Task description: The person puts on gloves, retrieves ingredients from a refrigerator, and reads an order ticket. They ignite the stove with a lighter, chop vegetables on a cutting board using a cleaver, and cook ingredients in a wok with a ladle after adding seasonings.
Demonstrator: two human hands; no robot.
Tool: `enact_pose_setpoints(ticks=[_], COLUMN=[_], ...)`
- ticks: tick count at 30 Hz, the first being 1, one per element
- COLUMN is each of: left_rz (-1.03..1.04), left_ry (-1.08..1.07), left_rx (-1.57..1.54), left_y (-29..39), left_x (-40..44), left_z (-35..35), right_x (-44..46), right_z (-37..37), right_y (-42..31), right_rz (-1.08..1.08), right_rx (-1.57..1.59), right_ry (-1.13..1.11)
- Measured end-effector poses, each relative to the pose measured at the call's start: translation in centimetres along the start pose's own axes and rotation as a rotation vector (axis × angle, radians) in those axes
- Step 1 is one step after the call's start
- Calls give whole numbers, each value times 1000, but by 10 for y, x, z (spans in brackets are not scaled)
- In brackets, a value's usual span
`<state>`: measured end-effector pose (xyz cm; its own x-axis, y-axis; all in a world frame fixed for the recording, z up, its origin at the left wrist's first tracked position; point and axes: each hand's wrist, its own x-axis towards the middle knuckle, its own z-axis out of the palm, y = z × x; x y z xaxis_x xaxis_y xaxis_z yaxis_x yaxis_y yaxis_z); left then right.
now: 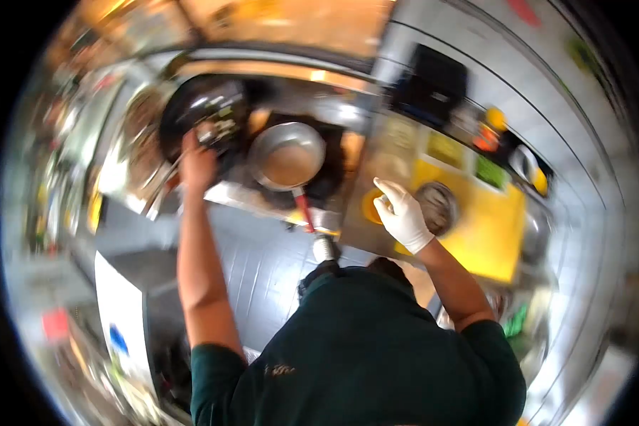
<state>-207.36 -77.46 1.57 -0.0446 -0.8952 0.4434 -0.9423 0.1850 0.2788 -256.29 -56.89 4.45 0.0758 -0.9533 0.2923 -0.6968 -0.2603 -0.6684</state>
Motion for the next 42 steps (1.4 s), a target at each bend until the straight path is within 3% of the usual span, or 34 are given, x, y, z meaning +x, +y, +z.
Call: enact_pose_setpoints(ticks=[1, 2, 3, 6, 8, 10, 11, 13, 15, 18, 20, 21, 22, 23, 24, 25, 26, 27, 28, 29, 30, 32, 33, 34, 35, 36, 42], left_rz=[-255, -134, -175, -208, -103, -341, -334, -328, -311, -339, -345, -250, -253, -259, -272, -423, -499, -544, -776, -794, -823, -754, -781, -804, -822, -825, -827], left_ry=[-161, -76, -2, -129, -90, -226, -241, -273, -260, -211, -143, -44, -38, -30, -15, -74, 30, -99, -30, -36, 26, 100, 122, 132, 139, 159, 242], left_rx=[-252, -296, -405, -193, -106, 139, 92, 6, 3, 50, 36, -7, -93, -174, -245, -348, -538, -674, -680, -721, -783, -1014, -1003, -1001, -1026, -1052, -1252], left_y=[35, 0, 4, -4, -40, 26, 23, 1, 33, 102, 112, 89, 103, 115, 139, 183, 202, 147, 198, 258, 284, 259, 266, 274, 282, 282, 274], left_x=[9, 8, 8, 20, 22, 25, 31, 37, 24, 12, -4, -14, -24, -36, -49, -56, -71, -91, -93, -91, -92, -116, -123, -130, -136, -145, -184], left_z=[-29, 2, 11, 19, 38, 6, 9, 12, -6, -37, -47, -36, -43, -50, -65, -86, -96, -85, -105, -130, -137, -129, -133, -135, -141, -142, -138], right_x=[-23, -44, -61, -102, -106, -111, -116, -127, -127, -114, -98, -88, -82, -78, -79, -92, -85, -77, -71, -80, -83, -87, -84, -82, -72, -73, -69], right_z=[-18, -39, -58, -114, -160, -185, -195, -214, -244, -292, -319, -335, -350, -355, -368, -376, -381, -386, -392, -400, -404, -412, -402, -392, -398, -399, -392], right_y=[22, 38, 54, 108, 108, 148, 173, 243, 298, 363, 392, 395, 409, 426, 423, 514, 519, 520, 522, 541, 558, 571, 562, 559, 511, 514, 502], right_rz=[106, 204, 286, 486, 868, 923, 953, 804, 729, 867, 837, 911, 977, 968, 910, 921, 830, 721, 605, 323, 328, 246, 610, 871, 1024, 1070, 1015], right_rx=[11, 18, -12, -4, 306, 441, 515, 615, 738, 505, 490, 418, 346, -40, -761, -808, -842, -864, -871, -844, -839, -872, -221, 399, 385, 376, 482], right_ry=[68, 152, 276, 509, 588, 802, 902, 1122, 1209, 1126, 1131, 1033, 928, 739, 415, 327, 156, -6, -152, -113, -148, -232, -69, 312, 297, 342, 497])
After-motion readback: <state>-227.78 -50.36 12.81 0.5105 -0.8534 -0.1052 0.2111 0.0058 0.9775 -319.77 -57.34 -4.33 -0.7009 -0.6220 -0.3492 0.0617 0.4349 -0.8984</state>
